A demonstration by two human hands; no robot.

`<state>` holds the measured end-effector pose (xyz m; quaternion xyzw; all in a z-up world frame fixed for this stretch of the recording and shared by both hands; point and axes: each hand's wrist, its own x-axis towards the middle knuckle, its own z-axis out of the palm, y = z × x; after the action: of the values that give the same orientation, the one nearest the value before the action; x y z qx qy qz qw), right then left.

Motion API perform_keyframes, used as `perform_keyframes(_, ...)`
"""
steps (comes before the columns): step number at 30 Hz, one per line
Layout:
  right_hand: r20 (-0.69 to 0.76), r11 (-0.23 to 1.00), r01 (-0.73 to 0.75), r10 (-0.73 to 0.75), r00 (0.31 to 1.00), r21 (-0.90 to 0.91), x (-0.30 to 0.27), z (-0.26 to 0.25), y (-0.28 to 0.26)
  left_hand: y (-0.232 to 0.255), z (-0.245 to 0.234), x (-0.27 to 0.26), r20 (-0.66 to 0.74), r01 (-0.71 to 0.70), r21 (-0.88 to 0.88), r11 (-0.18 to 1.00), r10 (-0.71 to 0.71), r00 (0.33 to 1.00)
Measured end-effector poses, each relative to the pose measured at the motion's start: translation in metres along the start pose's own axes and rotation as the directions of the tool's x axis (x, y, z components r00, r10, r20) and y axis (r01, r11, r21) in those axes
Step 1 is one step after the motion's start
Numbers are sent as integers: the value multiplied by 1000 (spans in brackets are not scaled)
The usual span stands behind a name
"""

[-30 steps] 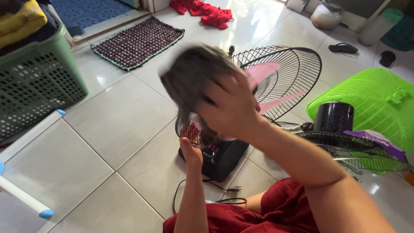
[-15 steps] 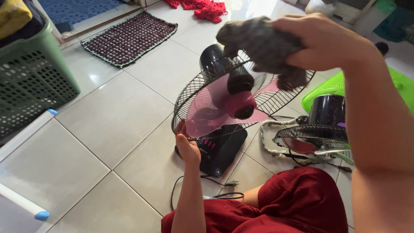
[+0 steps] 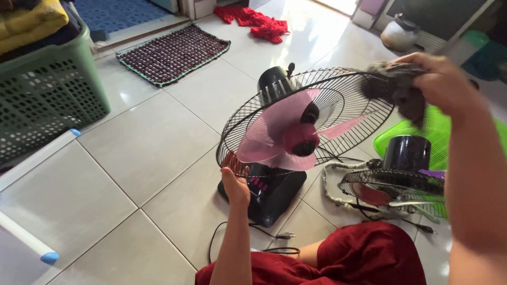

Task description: The person wipes the front grill, motor housing, and blades of a standing fan with a cloth while sitting on the floor. The person rotates the fan head to reach different areas and continues wiping the base and control panel.

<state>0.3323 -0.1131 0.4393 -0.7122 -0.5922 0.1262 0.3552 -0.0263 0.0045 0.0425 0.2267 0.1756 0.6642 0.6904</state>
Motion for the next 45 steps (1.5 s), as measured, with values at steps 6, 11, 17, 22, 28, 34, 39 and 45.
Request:
perform_keyframes(6, -11, 696, -30, 55, 998, 717, 7, 46, 61, 0, -5, 0, -6, -19, 48, 999, 19, 1000)
perform_keyframes(11, -246, 572, 49, 273, 930, 819, 35, 89, 100, 4, -7, 1, 18, -22, 18, 1000, 22, 1000)
perform_keyframes(17, -264, 545, 17, 378, 887, 838, 30, 164, 154, 5, -6, 9, 10, -31, 8, 999, 31, 999)
perform_keyframes(22, -95, 553, -185, 438, 894, 812, -31, 271, 189, 5, -6, 0, -47, 44, -20, 999, -45, 998)
perform_keyframes(28, -79, 561, -224, 464, 882, 797, -122, 347, 189, 5, -5, -3, -61, 74, -47, 996, -77, 995)
perform_keyframes(34, -468, 704, -59, 529, 708, 707, -124, 313, 137, 4, -4, -9, 5, 107, -37, 994, -107, 994)
perform_keyframes(39, -742, 874, 277, 130, 658, 400, -71, 251, 89, -12, -19, -10, 36, 140, -96, 985, -137, 990)
perform_keyframes(45, -461, 995, -26, -20, 887, -92, -63, 295, 113, -14, -12, -15, 40, 107, -15, 994, -107, 993)
